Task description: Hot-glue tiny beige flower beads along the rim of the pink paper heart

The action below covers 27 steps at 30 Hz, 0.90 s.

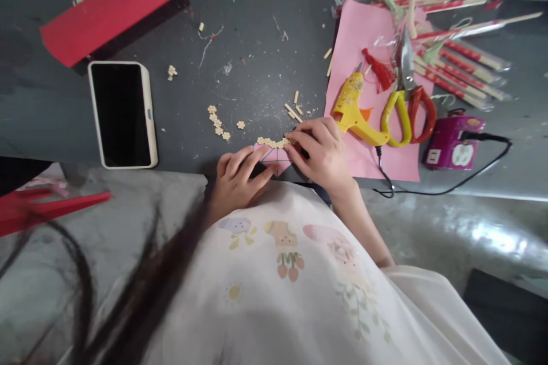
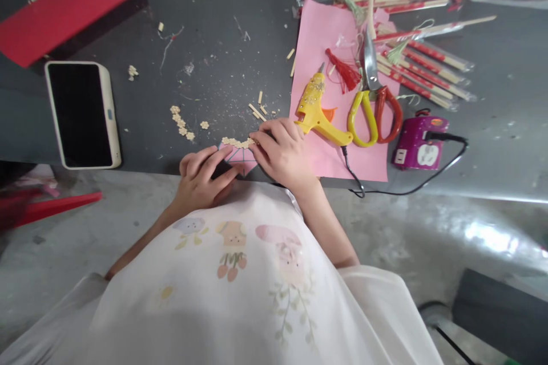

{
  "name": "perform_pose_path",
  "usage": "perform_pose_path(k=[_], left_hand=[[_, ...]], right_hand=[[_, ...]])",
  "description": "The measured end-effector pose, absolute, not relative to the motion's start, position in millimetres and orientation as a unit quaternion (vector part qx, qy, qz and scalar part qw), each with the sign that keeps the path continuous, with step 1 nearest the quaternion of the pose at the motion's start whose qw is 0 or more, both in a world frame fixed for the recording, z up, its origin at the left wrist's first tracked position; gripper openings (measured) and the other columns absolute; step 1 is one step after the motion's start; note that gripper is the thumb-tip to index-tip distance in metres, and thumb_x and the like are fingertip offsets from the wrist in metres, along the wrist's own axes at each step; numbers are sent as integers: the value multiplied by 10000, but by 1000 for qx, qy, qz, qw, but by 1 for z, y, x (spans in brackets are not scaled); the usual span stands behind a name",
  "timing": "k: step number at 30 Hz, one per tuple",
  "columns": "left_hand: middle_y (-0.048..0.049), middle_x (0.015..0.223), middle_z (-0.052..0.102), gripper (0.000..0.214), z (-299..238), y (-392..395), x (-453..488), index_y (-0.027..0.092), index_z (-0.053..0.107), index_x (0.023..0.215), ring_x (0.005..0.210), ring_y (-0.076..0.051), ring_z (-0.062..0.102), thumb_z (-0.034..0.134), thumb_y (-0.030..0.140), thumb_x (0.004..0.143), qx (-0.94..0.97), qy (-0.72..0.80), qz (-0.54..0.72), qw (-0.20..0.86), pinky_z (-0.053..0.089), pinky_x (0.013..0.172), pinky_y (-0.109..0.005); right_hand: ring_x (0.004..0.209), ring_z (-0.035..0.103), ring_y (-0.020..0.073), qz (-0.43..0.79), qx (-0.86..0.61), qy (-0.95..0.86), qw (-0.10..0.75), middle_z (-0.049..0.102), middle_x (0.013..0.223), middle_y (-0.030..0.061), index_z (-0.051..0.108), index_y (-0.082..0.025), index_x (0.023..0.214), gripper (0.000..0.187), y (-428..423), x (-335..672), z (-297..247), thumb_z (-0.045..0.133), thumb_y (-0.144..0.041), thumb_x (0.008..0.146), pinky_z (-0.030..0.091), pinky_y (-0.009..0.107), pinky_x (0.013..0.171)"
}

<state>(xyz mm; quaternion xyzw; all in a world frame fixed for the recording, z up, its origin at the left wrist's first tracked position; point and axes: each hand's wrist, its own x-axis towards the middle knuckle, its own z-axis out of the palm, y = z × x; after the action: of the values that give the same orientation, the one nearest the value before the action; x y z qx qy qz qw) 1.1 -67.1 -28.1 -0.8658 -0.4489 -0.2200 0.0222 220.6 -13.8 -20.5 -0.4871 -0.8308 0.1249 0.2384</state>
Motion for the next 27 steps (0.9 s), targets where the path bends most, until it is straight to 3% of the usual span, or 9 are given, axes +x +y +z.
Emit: perform_pose_path(k=[8, 27], left_hand=[[-36, 1397, 636, 257, -29, -69, 0, 329, 695, 1189, 1245, -230, 561, 659, 284, 939, -862, -455, -221, -28, 352, 1024, -386], [-39, 1352, 668, 306, -32, -70, -1, 369, 661, 1263, 1236, -216, 577, 636, 343, 959, -861, -454, -226, -13, 344, 1013, -371]], right_hand=[[1003, 595, 261, 125, -489, -830, 236, 691, 1001, 83, 722, -223, 1040, 167, -13, 220, -20, 595, -272, 944, 486, 432, 852], [997, 596, 265, 131, -490, -830, 234, 666, 1041, 81, 687, -249, 1107, 201, -14, 228, -12, 619, -333, 938, 502, 465, 861]])
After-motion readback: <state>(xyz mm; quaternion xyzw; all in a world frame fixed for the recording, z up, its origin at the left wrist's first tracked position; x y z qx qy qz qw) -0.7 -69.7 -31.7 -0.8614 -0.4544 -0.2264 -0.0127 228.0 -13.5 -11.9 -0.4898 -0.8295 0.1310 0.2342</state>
